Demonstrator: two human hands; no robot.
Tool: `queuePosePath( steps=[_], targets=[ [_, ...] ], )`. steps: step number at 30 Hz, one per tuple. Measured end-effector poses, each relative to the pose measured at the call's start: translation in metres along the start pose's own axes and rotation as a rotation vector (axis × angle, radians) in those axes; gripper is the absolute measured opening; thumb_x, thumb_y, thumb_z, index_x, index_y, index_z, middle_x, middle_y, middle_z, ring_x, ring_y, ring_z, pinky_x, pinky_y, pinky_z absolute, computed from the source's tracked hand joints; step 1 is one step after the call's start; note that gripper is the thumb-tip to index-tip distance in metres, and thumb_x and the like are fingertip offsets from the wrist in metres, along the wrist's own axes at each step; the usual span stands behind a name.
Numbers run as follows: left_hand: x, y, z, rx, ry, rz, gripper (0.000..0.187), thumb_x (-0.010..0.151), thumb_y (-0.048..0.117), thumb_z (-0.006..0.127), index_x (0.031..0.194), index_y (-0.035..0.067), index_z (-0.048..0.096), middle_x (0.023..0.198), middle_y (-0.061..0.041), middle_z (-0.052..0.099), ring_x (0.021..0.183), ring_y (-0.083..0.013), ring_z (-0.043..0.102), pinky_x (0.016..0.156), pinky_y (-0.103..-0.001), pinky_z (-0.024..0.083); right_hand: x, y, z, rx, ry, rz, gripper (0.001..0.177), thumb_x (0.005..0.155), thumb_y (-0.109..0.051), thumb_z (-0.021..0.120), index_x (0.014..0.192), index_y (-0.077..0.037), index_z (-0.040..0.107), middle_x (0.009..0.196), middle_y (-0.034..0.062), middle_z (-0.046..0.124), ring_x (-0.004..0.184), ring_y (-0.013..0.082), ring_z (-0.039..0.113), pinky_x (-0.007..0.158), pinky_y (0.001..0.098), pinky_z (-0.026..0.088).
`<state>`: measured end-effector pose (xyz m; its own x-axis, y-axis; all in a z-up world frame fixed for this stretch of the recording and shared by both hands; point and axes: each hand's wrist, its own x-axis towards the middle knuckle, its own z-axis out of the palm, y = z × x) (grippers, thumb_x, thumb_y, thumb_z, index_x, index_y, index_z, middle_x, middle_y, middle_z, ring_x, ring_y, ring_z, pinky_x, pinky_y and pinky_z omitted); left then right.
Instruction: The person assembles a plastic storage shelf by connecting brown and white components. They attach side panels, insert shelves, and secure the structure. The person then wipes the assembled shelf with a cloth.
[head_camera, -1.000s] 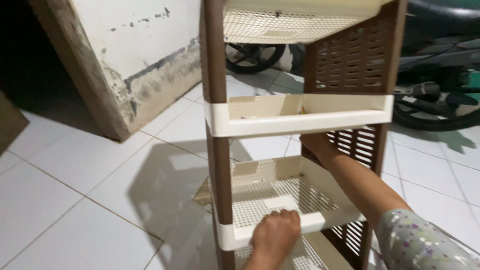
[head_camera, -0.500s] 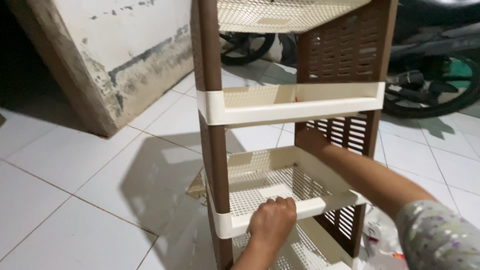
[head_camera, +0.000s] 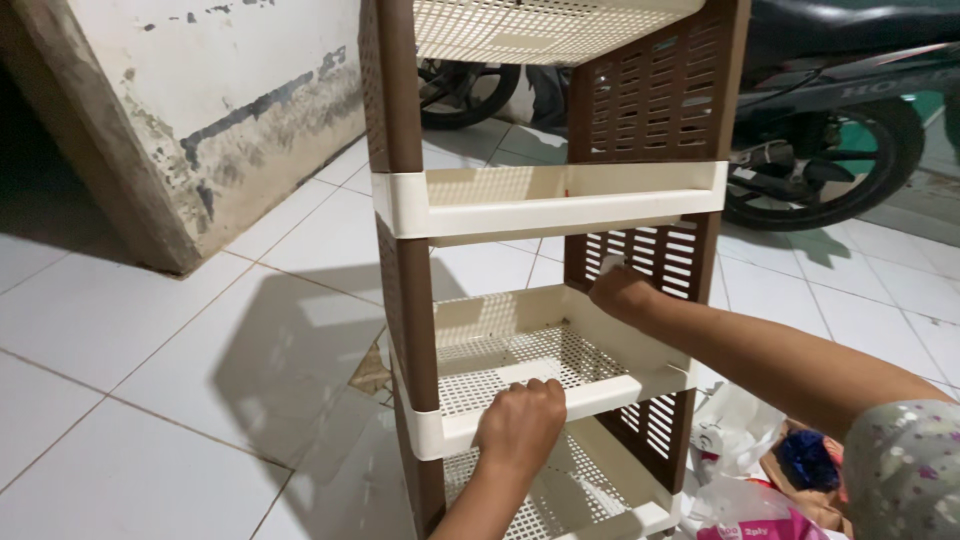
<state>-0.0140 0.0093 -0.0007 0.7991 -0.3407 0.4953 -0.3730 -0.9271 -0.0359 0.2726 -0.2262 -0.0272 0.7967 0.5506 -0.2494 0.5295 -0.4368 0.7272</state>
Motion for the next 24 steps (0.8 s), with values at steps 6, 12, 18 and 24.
queuePosePath(
  steps=[6,12,18,24],
  targets=[
    [0.004,0.000,-0.002,0.016,-0.096,0.005,0.004,0.080,0.007,0.070,0.076,0.008,0.068,0.068,-0.008,0.072,0.057,-0.0191,0.073,0.042,-0.032,0.059,-0.007,0.052,-0.015,-0.149,0.497,0.190,0.032,0.083,-0.009,0.061,0.104,0.009,0.076,0.111,0.0251,0.071,0.104,0.0347,0.069,0.086,0.0435,0.057],
    [0.003,0.001,0.003,-0.016,-0.049,0.010,0.004,0.078,0.007,0.070,0.075,0.009,0.068,0.069,-0.009,0.072,0.059,-0.0207,0.073,0.046,-0.033,0.059,-0.019,0.010,-0.021,-0.539,-0.038,-0.101,0.026,0.089,-0.013,0.060,0.101,0.004,0.077,0.106,0.0195,0.072,0.101,0.0329,0.064,0.095,0.0501,0.052],
    [0.003,0.003,0.006,-0.021,-0.047,0.000,0.005,0.080,0.008,0.069,0.076,0.009,0.068,0.071,-0.008,0.072,0.062,-0.0218,0.074,0.049,-0.033,0.060,-0.061,0.020,-0.033,-0.012,0.214,0.165,0.018,0.089,-0.010,0.062,0.092,0.003,0.073,0.092,0.0193,0.069,0.062,0.0215,0.069,0.041,0.0344,0.058],
    [0.005,0.001,0.005,-0.026,-0.028,-0.003,0.005,0.079,0.008,0.070,0.075,0.009,0.068,0.070,-0.008,0.072,0.062,-0.0211,0.074,0.050,-0.033,0.060,-0.084,0.028,-0.083,0.021,0.148,0.231,0.015,0.089,-0.007,0.064,0.088,0.005,0.073,0.101,0.0251,0.067,0.061,0.0185,0.070,0.043,0.0322,0.060]
  ],
)
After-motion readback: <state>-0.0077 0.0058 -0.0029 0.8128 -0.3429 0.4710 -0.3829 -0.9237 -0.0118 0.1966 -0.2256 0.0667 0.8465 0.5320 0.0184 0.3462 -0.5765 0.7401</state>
